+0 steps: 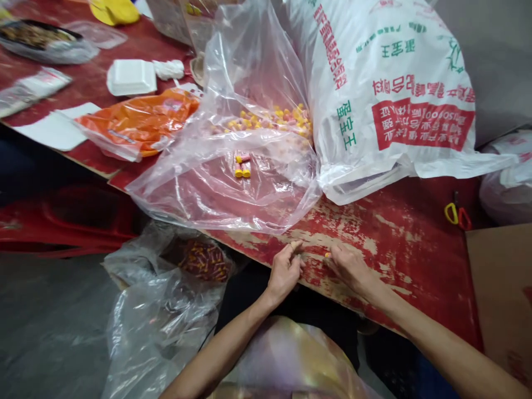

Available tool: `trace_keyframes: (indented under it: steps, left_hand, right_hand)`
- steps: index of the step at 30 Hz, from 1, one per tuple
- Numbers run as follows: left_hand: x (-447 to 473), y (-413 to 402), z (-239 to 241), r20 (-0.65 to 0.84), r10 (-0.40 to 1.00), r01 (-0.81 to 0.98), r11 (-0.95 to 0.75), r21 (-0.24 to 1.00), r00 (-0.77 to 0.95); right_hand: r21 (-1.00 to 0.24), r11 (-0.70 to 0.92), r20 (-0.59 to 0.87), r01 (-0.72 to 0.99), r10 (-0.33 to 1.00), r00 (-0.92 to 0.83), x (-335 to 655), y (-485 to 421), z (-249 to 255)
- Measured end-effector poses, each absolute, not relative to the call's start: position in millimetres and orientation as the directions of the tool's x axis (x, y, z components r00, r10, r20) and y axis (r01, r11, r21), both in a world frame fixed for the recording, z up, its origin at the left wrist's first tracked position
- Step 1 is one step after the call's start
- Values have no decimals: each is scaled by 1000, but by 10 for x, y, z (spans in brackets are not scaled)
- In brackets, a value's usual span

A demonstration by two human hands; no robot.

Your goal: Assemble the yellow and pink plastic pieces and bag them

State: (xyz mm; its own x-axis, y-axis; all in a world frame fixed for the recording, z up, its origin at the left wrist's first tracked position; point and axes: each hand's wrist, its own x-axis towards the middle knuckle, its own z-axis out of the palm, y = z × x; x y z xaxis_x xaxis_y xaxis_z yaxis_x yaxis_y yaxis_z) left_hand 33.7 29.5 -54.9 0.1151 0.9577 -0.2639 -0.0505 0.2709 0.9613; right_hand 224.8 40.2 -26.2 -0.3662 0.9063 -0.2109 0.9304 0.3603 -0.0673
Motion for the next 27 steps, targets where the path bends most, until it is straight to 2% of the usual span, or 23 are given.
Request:
trace_keyframes:
  steps: [2, 5, 7, 9, 11, 12, 14, 15, 17, 20, 22, 23, 25, 27]
  left_hand:
    - [346, 329, -528, -232, 965, 5, 233, 972, 127]
    - [356, 352, -527, -43, 985, 170, 14, 985, 166]
    - [358, 340, -538, 104, 971, 262, -159, 952, 213]
    - [342, 306, -537, 197, 942, 296, -276, 914, 271]
    - [284, 251, -507, 231, 924, 300, -323, 898, 304]
    - [228, 218, -479, 228, 923, 302, -324, 897, 311]
    - [49, 144, -410, 188, 939, 328, -281, 902, 289]
    - [-75, 102, -378, 150, 955, 355, -237, 904, 256]
    - [-385, 1, -346, 56, 988, 426, -112, 898, 143]
    - [-923, -195, -415, -50, 995, 550, 87, 830, -83]
    - [-1247, -325, -508, -59, 981, 644, 168, 746, -187]
    - [-1375, -372, -549, -46, 972, 690, 198, 696, -232]
    - [-1535, -393, -581, 15, 950, 761, 240, 603, -312]
    - [-1562, -278, -525, 109, 932, 788, 225, 572, -346]
  right_hand:
    - [-72, 321, -187, 944, 925, -329, 2237, 421, -261]
    - [-135, 284, -154, 949, 940, -303, 2221, 444, -266]
    - [-267, 261, -125, 928, 945, -301, 2156, 426, -245]
    - [-488, 204, -92, 848, 955, -283, 2018, 368, -201]
    - [-706, 152, -74, 692, 955, -286, 1845, 304, -148]
    - [-777, 144, -70, 613, 948, -312, 1772, 292, -125]
    - [-828, 159, -58, 537, 929, -365, 1719, 351, -94]
    - [-814, 175, -35, 553, 937, -348, 1754, 432, -86]
    - [-719, 186, 70, 670, 978, -196, 1944, 701, -86]
    - [-477, 32, 280, 878, 953, 118, 2359, 1299, -118]
    - [-334, -203, 281, 920, 911, 303, 2567, 1723, -153]
    - [-286, -269, 254, 920, 904, 344, 2630, 1910, -169]
    - [-250, -312, 204, 917, 908, 365, 2683, 2193, -193]
    - [-269, -271, 192, 924, 925, 327, 2679, 2349, -200]
